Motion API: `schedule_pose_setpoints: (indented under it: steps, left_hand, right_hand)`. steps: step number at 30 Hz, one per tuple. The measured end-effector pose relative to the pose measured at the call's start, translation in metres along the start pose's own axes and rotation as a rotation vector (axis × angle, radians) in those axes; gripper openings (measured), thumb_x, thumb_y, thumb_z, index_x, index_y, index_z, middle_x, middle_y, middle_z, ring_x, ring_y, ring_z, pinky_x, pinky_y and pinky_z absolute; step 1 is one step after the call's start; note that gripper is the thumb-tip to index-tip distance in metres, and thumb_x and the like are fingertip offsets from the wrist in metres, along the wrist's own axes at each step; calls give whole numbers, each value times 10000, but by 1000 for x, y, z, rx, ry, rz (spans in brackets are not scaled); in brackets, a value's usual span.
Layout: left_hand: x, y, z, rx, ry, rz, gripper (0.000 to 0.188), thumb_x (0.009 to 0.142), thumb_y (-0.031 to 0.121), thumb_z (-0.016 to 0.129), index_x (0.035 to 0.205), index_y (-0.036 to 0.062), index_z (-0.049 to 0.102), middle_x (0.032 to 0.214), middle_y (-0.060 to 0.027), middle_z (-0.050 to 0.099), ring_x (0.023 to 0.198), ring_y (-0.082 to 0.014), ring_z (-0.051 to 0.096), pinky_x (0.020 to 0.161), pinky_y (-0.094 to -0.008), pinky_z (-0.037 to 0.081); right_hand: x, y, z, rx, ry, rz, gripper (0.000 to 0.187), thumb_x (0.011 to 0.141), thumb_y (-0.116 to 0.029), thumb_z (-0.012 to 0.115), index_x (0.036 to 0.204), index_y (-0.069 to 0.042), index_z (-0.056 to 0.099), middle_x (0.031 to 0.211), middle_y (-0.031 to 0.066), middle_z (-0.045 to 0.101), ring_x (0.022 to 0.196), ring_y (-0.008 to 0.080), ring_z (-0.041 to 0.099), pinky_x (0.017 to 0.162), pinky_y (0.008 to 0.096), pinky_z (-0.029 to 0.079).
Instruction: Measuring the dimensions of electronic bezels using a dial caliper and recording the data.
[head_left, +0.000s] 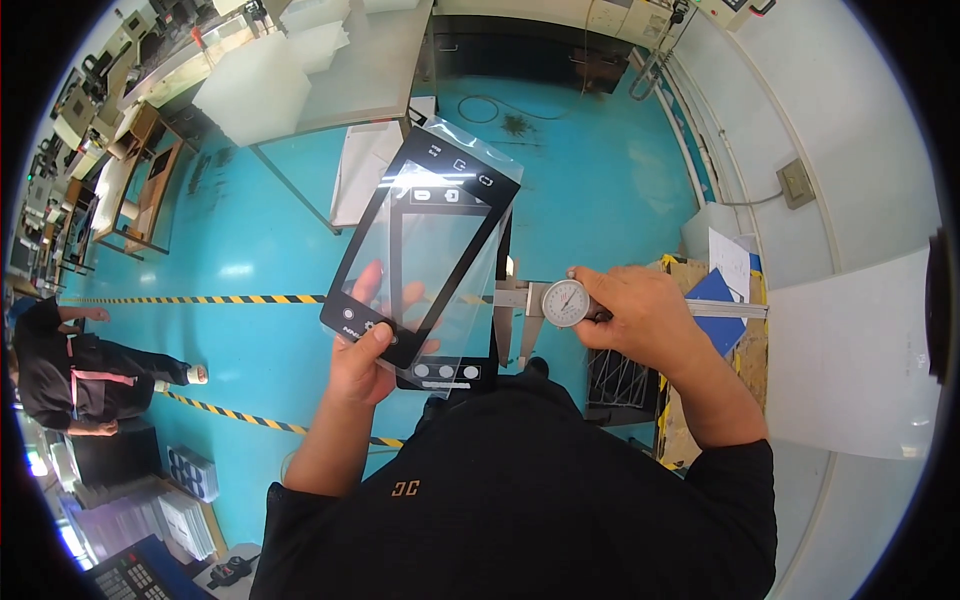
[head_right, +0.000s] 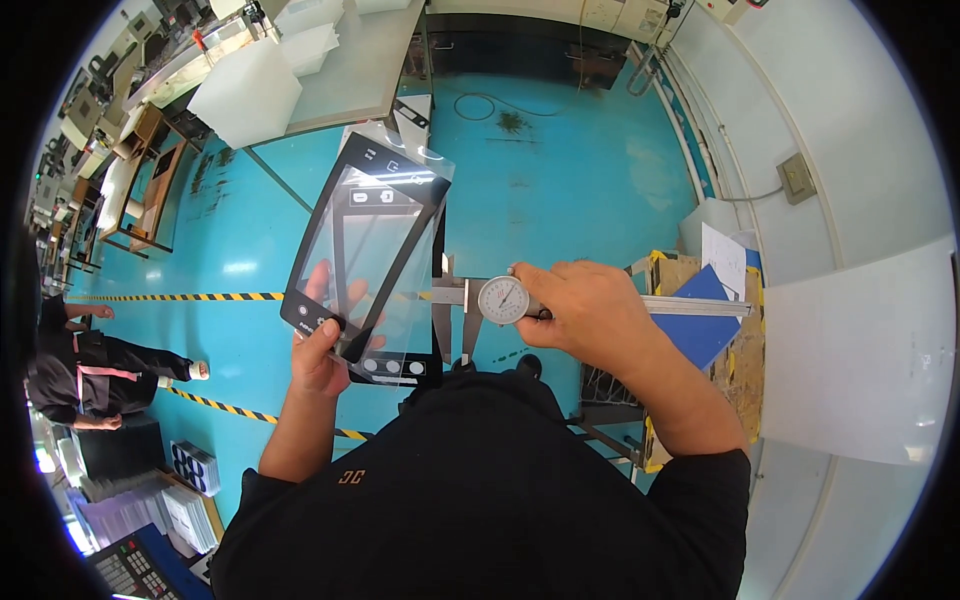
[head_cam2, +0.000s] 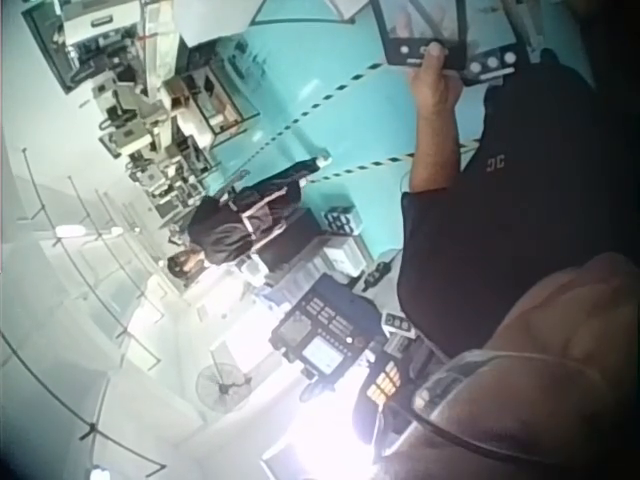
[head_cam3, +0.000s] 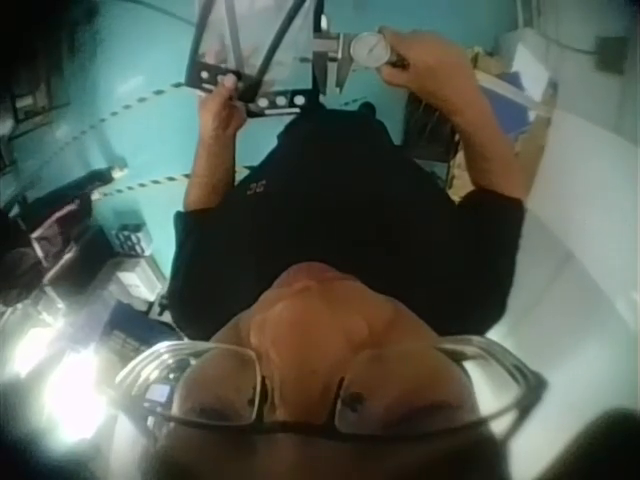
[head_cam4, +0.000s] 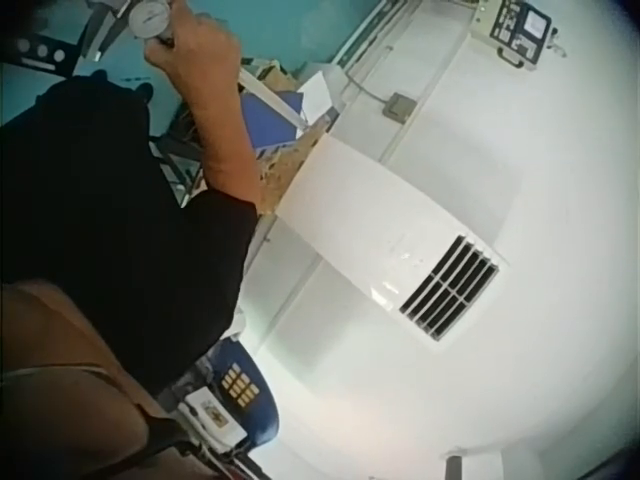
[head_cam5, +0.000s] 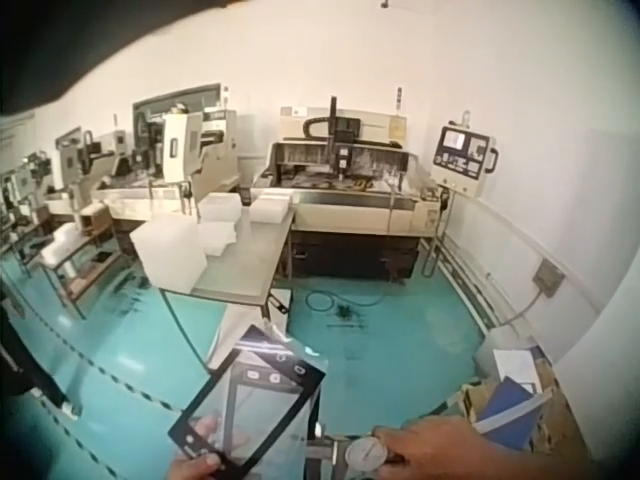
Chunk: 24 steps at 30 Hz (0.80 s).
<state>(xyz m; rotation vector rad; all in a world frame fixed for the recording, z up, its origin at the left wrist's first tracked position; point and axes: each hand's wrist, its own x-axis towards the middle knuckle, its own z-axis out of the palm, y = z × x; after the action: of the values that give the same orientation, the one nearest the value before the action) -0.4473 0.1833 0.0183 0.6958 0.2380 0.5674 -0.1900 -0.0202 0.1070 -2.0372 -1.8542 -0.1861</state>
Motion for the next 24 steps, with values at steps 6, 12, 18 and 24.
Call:
schedule_pose_setpoints:
  steps: [6, 12, 18, 24]
  left_hand:
    - [13, 2, -18, -209, 13, -170, 687, 928, 94, 569, 1548, 131, 275, 1459, -231, 456, 1222, -435, 562, 895, -493, 582]
    - [40, 4, -19, -453, 168, -427, 477, 935, 128, 517, 1390, -7, 473, 1357, -230, 557, 1241, -372, 557, 1038, -498, 474]
    - [33, 30, -26, 100, -30, -396, 532, 1021, 498, 470, 1246, 27, 573, 986, -50, 617, 897, -177, 616, 762, -331, 526]
    - [36, 20, -38, 556, -57, -123, 179, 1024, 251, 553, 1041, 80, 604, 928, -21, 644, 819, -131, 631, 749, -305, 533]
  right_hand:
    - [21, -12, 8, 172, 83, 67, 446, 650, -121, 787, 1074, -73, 657, 825, 85, 632, 714, 276, 652, 636, 352, 537]
    - [51, -29, 63, 464, 113, -151, 409, 628, -22, 779, 1012, -49, 640, 990, 125, 629, 824, 321, 637, 708, 348, 532]
    - [95, -22, 70, 659, -15, 156, 268, 757, -103, 800, 931, -32, 609, 853, 57, 616, 690, 200, 583, 619, 320, 459]
    - [126, -8, 89, 1184, -300, 729, 391, 846, -230, 789, 1071, 13, 581, 854, 53, 615, 651, 125, 580, 428, 254, 351]
